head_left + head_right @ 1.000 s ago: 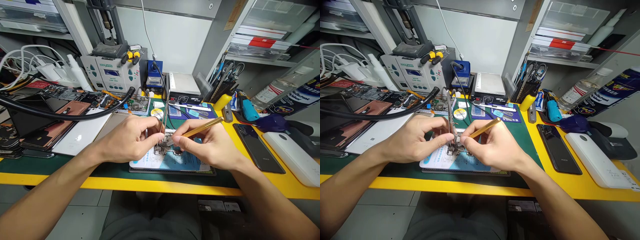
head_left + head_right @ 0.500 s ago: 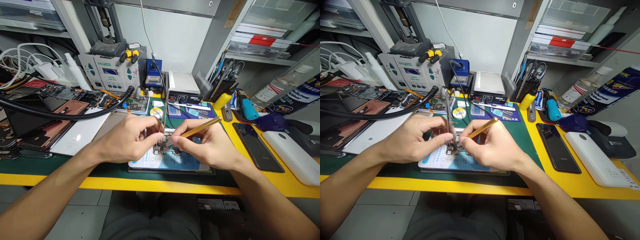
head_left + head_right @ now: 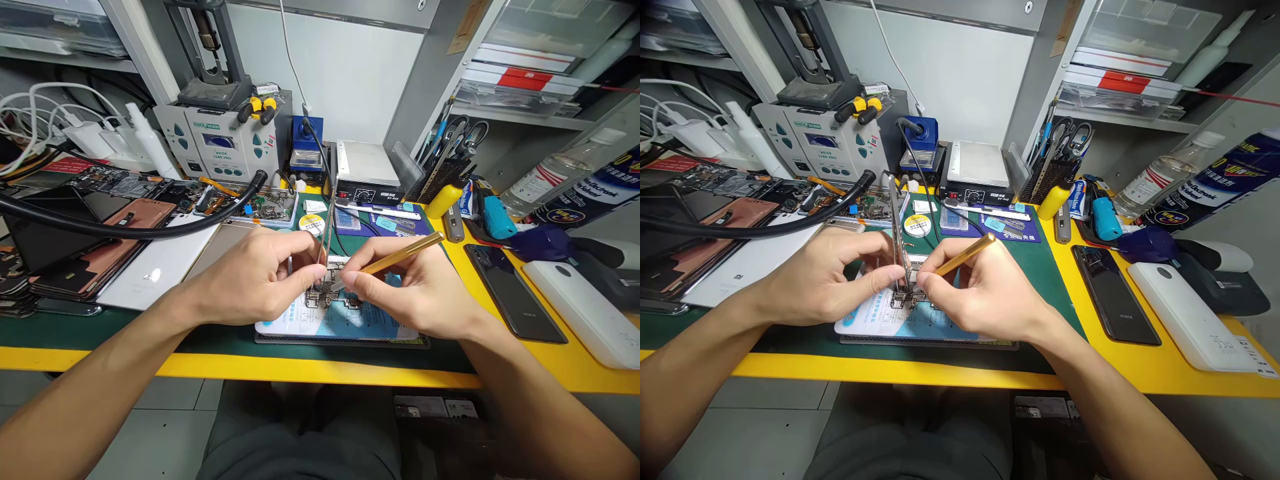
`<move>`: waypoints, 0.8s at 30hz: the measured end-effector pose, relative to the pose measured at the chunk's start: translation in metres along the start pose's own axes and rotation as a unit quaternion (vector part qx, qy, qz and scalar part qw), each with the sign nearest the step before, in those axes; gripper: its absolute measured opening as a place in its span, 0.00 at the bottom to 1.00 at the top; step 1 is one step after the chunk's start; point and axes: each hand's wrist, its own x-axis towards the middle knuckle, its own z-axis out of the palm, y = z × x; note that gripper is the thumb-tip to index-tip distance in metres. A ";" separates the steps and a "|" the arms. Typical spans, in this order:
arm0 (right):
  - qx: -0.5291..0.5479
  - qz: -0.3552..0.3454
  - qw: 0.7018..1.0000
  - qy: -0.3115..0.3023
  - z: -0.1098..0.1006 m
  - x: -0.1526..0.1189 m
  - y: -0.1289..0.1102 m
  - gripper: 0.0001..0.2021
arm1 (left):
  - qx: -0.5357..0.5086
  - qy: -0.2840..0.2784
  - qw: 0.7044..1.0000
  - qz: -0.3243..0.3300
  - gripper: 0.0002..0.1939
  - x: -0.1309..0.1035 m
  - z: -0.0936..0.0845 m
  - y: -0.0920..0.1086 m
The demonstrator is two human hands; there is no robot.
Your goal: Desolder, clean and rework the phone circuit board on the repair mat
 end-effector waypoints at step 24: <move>-0.001 -0.012 1.000 -0.014 -0.001 0.000 0.000 0.03 | 0.009 -0.009 1.000 -0.013 0.11 0.000 0.001 0.000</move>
